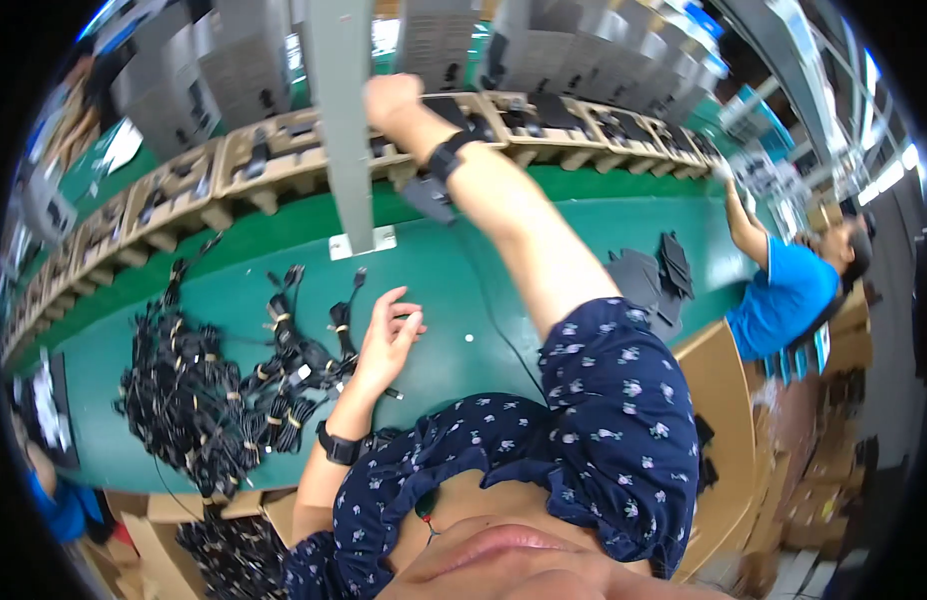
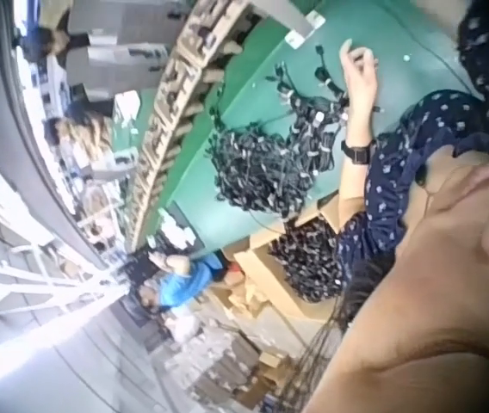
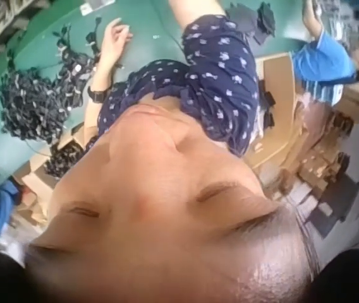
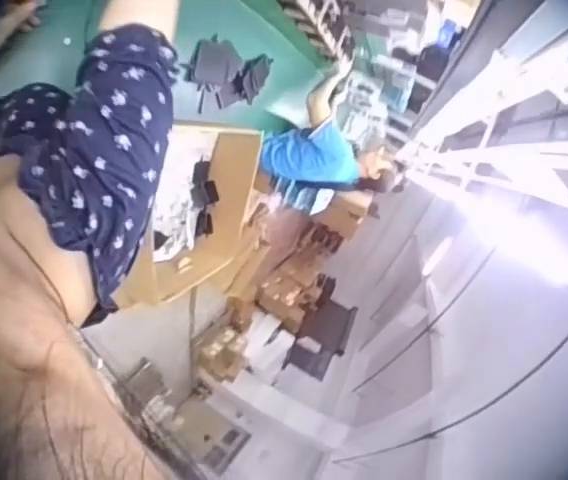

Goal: The person folds a cardboard box, picks up a cable from a large container, and attaches it to a base plate before placing the unit into a tray.

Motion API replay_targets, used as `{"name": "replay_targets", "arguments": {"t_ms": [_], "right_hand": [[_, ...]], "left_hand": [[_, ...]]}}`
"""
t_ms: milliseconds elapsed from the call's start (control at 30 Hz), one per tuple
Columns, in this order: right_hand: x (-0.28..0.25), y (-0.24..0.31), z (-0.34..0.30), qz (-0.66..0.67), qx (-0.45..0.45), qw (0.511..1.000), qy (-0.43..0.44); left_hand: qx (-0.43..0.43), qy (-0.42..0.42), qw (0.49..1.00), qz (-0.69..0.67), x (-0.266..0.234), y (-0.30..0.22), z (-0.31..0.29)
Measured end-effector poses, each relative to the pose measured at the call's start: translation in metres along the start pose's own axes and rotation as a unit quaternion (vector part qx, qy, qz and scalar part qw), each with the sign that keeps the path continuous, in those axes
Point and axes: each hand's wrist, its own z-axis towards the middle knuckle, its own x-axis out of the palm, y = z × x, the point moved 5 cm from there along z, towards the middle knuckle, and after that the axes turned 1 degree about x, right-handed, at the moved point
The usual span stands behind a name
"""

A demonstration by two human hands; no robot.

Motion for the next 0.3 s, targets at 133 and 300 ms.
{"name": "replay_targets", "arguments": {"t_ms": [133, 300], "right_hand": [[0.056, -0.007, 0.001, 0.077, 0.158, 0.979, -0.108], [0.065, 0.002, -0.008, 0.091, 0.143, 0.98, -0.102]], "left_hand": [[0.019, 0.008, 1.0, 0.017, 0.007, 0.0, 0.006], [0.019, 0.009, 0.999, 0.042, -0.001, 0.003, 0.004]]}}
